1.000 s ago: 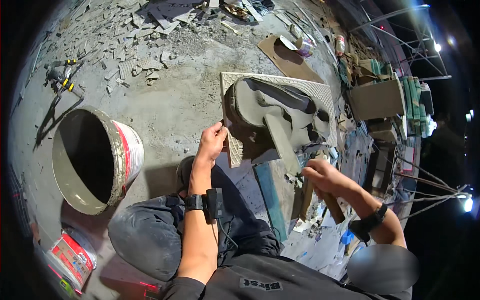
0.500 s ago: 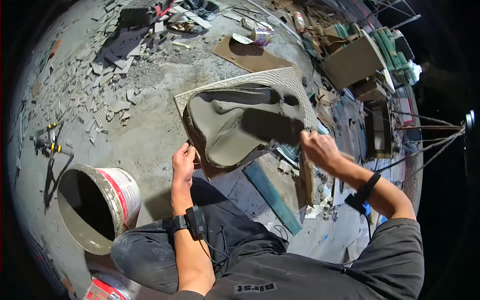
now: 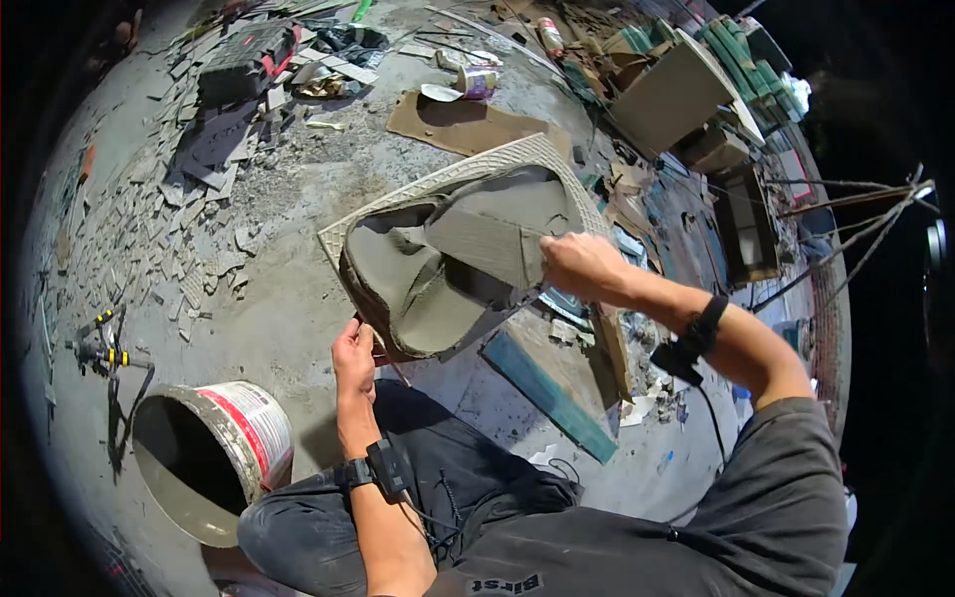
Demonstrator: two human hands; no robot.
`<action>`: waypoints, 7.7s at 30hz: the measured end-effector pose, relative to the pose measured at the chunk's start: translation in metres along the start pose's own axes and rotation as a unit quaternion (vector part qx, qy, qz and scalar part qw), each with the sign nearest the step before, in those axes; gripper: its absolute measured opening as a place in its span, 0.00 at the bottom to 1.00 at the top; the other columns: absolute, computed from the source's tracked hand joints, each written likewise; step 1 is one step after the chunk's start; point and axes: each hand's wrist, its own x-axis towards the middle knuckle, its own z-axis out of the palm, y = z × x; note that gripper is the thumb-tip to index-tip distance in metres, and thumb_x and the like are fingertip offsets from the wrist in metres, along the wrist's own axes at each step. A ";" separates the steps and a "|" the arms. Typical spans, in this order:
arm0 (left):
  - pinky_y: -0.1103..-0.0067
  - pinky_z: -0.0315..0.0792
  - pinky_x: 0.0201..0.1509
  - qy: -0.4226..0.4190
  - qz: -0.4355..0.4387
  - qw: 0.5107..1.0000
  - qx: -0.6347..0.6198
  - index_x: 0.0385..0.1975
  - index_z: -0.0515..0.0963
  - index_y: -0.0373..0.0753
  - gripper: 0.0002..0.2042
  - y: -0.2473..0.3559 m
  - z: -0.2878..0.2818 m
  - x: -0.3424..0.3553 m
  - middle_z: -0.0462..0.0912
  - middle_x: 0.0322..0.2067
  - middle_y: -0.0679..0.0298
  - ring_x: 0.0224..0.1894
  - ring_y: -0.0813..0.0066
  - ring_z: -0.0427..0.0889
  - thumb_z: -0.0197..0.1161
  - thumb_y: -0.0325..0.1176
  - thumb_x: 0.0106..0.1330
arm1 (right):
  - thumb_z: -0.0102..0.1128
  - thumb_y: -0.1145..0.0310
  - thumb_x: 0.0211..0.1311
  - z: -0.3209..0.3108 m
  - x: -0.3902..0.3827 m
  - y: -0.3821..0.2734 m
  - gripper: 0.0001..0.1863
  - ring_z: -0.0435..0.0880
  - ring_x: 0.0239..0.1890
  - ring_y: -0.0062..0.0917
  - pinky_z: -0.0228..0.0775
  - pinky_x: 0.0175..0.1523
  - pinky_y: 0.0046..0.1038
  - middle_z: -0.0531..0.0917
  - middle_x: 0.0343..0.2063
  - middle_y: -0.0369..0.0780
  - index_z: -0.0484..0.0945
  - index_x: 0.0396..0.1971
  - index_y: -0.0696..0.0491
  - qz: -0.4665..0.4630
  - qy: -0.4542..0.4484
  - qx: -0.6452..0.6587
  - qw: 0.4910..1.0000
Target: Apply adhesive to a large tile and install it onto a wall, then use a laser level and measuring tape to check alignment.
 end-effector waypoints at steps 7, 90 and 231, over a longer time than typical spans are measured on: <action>0.80 0.79 0.30 0.011 0.010 1.000 -0.020 0.48 0.78 0.33 0.09 0.016 0.009 -0.009 0.80 0.29 0.71 0.26 0.81 0.80 0.57 0.31 0.78 | 0.52 0.71 0.59 -0.025 0.014 0.107 0.14 0.88 0.33 0.51 0.81 0.37 0.47 0.84 0.27 0.59 0.80 0.26 0.67 0.174 0.022 -0.048 0.983; 0.81 0.71 0.30 0.239 0.133 0.928 0.252 0.33 0.82 0.31 0.21 0.173 -0.013 -0.102 0.84 0.27 0.62 0.26 0.81 0.78 0.61 0.47 0.76 | 0.62 0.62 0.67 0.080 -0.121 -0.065 0.15 0.82 0.25 0.56 0.75 0.31 0.50 0.81 0.21 0.56 0.71 0.33 0.58 0.108 0.086 0.220 0.966; 0.59 0.73 0.61 0.642 0.135 0.588 0.473 0.62 0.71 0.27 0.23 0.106 0.052 -0.355 0.78 0.56 0.39 0.58 0.44 0.79 0.61 0.40 0.76 | 0.64 0.56 0.59 -0.060 0.169 0.191 0.18 0.85 0.34 0.53 0.76 0.39 0.49 0.84 0.27 0.53 0.80 0.31 0.59 -0.023 0.008 -0.047 0.999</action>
